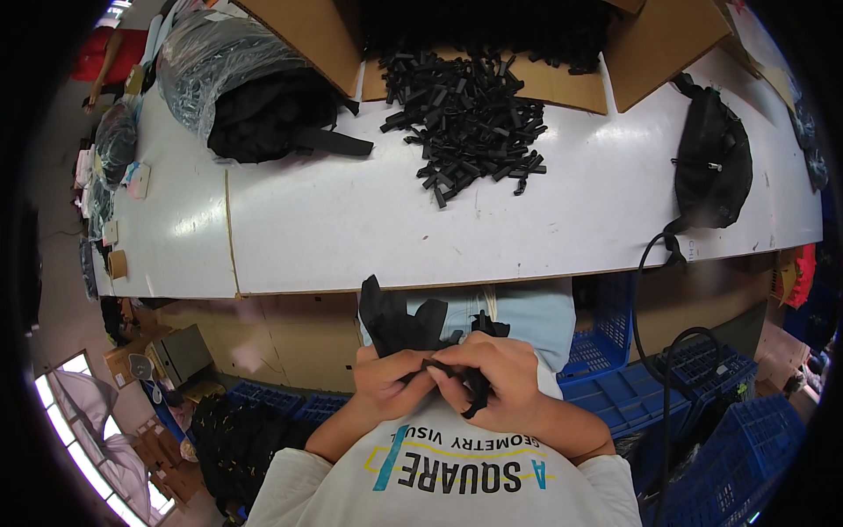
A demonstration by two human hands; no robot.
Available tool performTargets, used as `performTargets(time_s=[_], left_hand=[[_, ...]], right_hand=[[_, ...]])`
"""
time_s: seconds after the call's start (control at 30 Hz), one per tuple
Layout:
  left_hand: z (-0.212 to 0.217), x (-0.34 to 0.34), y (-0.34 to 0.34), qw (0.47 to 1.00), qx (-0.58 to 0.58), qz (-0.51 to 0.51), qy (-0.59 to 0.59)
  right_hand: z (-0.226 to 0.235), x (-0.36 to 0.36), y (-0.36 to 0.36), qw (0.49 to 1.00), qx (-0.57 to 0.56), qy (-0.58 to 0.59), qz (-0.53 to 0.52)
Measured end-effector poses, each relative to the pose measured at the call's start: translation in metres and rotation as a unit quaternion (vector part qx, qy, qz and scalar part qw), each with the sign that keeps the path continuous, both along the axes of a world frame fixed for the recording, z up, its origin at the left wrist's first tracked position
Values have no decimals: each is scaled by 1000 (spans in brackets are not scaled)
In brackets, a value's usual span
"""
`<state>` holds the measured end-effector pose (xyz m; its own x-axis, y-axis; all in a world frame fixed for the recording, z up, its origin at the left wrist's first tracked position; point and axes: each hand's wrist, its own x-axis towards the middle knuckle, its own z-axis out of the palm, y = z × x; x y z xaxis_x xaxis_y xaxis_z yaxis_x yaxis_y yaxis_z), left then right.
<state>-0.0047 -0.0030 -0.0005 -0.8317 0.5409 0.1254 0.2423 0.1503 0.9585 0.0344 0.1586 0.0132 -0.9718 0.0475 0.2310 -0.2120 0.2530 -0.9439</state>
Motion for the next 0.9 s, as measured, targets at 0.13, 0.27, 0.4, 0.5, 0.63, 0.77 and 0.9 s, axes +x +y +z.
performTargets(time_s=[0.13, 0.27, 0.4, 0.5, 0.63, 0.77, 0.9], left_hand=[[2, 0, 1, 1000, -4, 7, -15], [0, 0, 0, 997, 10, -20, -72], [-4, 0, -6, 994, -13, -52, -96], [-8, 1, -3, 997, 6, -19, -71], [-9, -1, -3, 997, 7, -37, -69], [1, 1, 4, 989, 9, 58, -138], [-7, 0, 3, 996, 65, 55, -31]], right_hand=[[-4, -1, 0, 999, -30, -29, 7], [-5, 0, 0, 996, -75, -51, -4], [-5, 0, 3, 992, -89, -85, 0], [-6, 1, 3, 988, -97, -117, 30], [-3, 1, 4, 993, -76, -95, -9], [0, -3, 10, 998, -51, -39, 17], [6, -5, 10, 998, -28, -26, 47]])
